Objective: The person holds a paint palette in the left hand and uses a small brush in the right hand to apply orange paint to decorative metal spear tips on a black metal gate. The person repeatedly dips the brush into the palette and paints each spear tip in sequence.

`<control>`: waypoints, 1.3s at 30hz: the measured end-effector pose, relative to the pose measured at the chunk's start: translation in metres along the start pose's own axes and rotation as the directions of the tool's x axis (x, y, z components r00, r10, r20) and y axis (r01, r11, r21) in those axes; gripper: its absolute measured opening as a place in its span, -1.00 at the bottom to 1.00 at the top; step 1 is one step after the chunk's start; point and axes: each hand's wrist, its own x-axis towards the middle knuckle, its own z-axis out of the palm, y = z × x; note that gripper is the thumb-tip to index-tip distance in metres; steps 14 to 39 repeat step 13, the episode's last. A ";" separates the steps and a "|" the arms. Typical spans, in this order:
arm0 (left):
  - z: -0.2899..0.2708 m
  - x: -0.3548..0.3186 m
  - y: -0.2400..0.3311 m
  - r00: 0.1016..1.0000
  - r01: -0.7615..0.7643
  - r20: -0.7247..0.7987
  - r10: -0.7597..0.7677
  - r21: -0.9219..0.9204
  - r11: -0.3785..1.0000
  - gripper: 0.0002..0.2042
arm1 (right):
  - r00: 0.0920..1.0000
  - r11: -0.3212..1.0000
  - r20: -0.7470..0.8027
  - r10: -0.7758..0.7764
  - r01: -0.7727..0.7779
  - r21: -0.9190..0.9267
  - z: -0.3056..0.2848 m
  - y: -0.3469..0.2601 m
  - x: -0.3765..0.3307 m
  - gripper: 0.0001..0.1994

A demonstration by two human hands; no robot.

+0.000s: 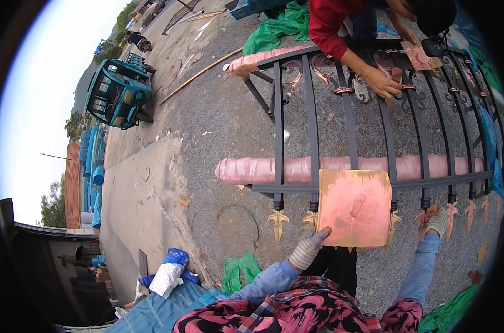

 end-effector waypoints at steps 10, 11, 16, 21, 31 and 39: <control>-0.004 0.001 -0.003 1.000 0.029 0.008 -0.028 -0.033 0.999 -0.59 | 0.999 0.897 -0.029 -0.013 -0.001 -0.443 -0.008 -0.041 -0.022 -0.71; -0.010 0.003 -0.011 0.998 0.057 0.016 -0.056 -0.047 0.997 -0.56 | 0.982 0.557 0.121 -0.148 0.184 -0.810 -0.014 -0.050 -0.037 -0.71; 0.006 -0.002 0.012 0.996 0.009 0.089 0.003 -0.134 0.991 -0.55 | 1.000 0.724 0.013 -0.012 0.018 -0.690 -0.020 0.015 0.016 -0.65; 0.006 -0.002 0.012 0.996 0.009 0.089 0.003 -0.134 0.991 -0.55 | 1.000 0.724 0.013 -0.012 0.018 -0.690 -0.020 0.015 0.016 -0.65; 0.006 -0.002 0.012 0.996 0.009 0.089 0.003 -0.134 0.991 -0.55 | 1.000 0.724 0.013 -0.012 0.018 -0.690 -0.020 0.015 0.016 -0.65; 0.006 -0.002 0.012 0.996 0.009 0.089 0.003 -0.134 0.991 -0.55 | 1.000 0.724 0.013 -0.012 0.018 -0.690 -0.020 0.015 0.016 -0.65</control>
